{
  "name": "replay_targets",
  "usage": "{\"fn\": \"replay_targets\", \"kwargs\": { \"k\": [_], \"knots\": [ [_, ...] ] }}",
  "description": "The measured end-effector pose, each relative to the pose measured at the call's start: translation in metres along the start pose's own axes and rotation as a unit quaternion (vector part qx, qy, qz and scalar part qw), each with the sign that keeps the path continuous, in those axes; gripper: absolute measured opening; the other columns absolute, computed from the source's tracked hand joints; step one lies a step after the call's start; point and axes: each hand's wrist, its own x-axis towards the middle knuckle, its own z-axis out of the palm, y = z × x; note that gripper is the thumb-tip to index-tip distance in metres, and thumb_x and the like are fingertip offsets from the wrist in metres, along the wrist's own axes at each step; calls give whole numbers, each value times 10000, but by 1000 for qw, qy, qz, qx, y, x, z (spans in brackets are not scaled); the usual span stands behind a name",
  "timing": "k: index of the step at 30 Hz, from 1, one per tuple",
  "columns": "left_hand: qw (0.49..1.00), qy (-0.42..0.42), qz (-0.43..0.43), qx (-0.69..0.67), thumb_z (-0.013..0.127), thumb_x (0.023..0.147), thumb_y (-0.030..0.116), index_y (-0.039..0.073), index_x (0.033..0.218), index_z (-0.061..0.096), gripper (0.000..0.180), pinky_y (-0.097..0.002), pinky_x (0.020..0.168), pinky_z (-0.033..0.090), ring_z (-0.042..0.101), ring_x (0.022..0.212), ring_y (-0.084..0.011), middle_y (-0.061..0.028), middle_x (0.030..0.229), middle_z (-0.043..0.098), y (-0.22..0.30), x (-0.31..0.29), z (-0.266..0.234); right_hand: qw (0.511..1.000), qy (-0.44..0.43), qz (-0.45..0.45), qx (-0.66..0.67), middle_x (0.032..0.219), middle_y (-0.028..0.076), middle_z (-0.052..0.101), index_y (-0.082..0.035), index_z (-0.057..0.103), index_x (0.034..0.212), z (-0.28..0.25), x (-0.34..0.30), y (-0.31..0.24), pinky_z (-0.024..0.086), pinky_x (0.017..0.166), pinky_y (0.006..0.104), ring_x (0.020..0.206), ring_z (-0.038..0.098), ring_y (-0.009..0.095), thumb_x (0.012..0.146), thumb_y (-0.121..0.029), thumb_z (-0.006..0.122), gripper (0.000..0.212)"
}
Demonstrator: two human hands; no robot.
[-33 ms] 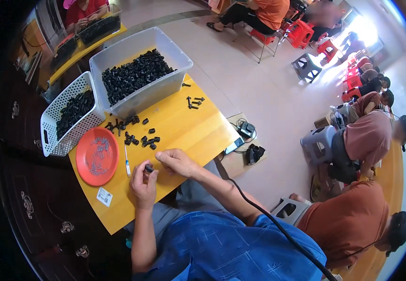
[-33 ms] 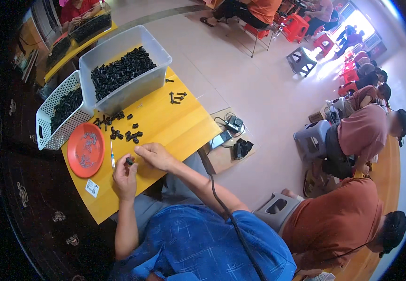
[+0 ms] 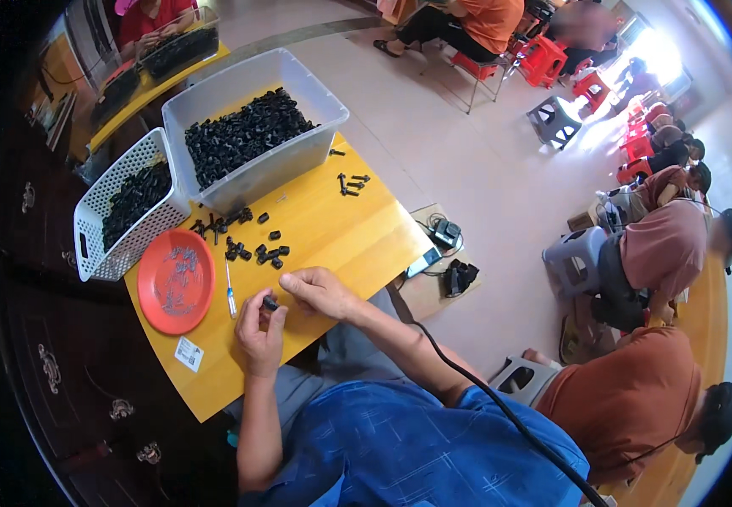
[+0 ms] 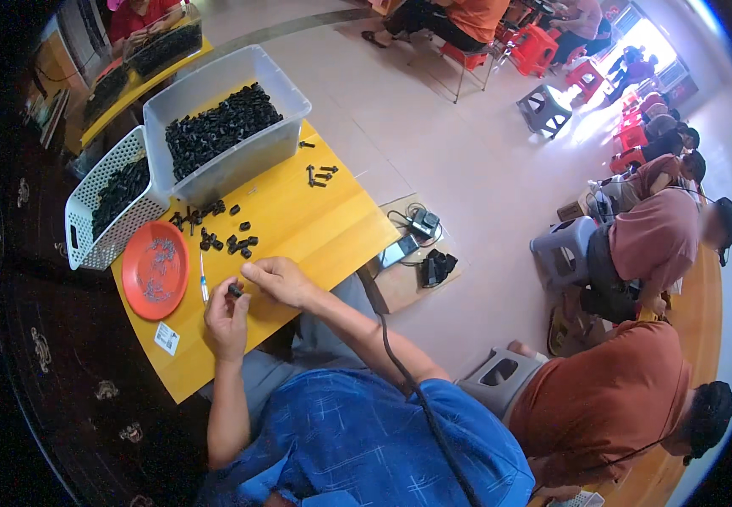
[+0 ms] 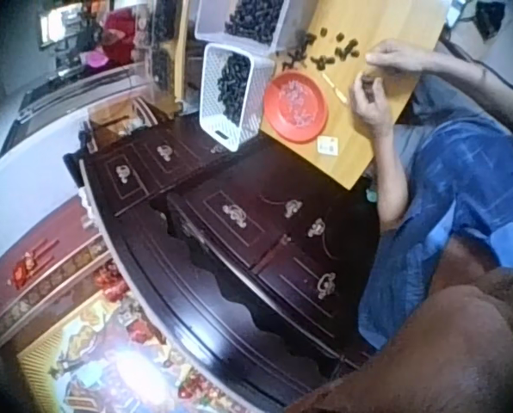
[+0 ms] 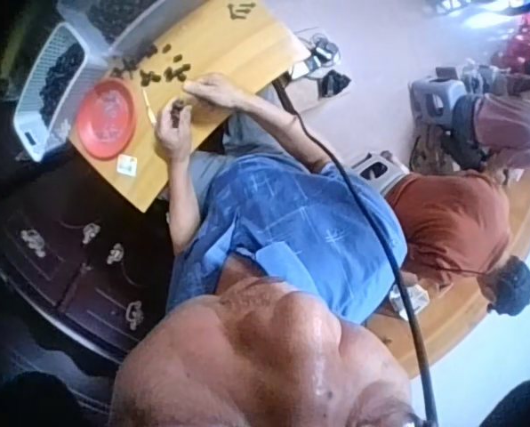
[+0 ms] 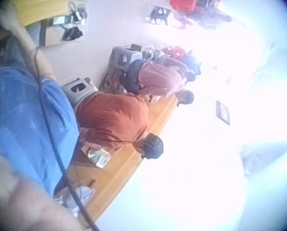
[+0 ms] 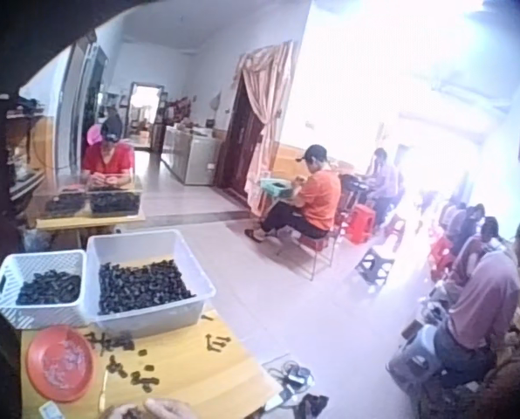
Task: The person assembles small components by picking up springs from a plate and inserting them into plastic parts by hand.
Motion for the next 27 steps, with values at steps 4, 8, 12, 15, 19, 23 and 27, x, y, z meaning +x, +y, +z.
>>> {"fn": "replay_targets", "kwargs": {
  "k": [4,8,12,15,19,23,27],
  "knots": [
    [999,-11,21,49,703,850,6,9,1152,660,305,-311,832,524,650,951,-217,-99,1029,663,1,-1,-2,988,0,-84,-129,739,15,594,-52,640,834,12,1,-5,461,622,273,696,547,90,975,-384,621,361],
    [993,18,96,61,697,795,-32,4,1132,671,339,-354,818,553,680,960,-287,-141,1060,679,-3,2,-3,975,-51,-80,-202,888,37,679,-23,699,993,11,0,-16,505,772,284,850,600,98,989,-283,626,271],
    [998,42,36,-39,744,834,55,29,1318,576,513,-306,737,548,669,871,-195,-113,1037,670,-2,-2,0,983,-55,-60,-167,826,49,683,-1,691,953,15,13,-43,515,712,290,773,627,123,987,-307,616,318],
    [996,62,-7,-57,739,853,73,25,1263,600,436,-292,692,538,663,799,-167,-97,986,679,-5,-1,-1,985,-38,-52,-158,749,2,621,-24,666,889,23,43,-82,463,604,229,673,568,72,989,-278,618,278],
    [999,38,-3,-25,708,873,54,2,1050,678,187,-287,635,526,655,686,-174,-106,860,690,-10,0,-1,964,-35,-230,-132,811,3,646,-16,652,1006,58,117,-147,463,630,228,711,586,71,977,-204,642,191],
    [999,44,-9,-18,676,897,21,-5,974,700,84,-267,639,512,633,686,-122,-80,796,683,-9,-2,1,928,66,-333,-153,1066,83,688,43,601,1224,78,150,-176,524,859,265,928,647,124,955,-99,648,308],
    [997,64,2,-41,668,895,15,1,994,695,104,-269,612,492,603,667,-113,-66,800,679,-9,-1,1,943,50,-278,-178,996,58,704,30,627,1194,40,116,-134,526,798,245,887,650,111,963,-88,628,260]
  ]
}}
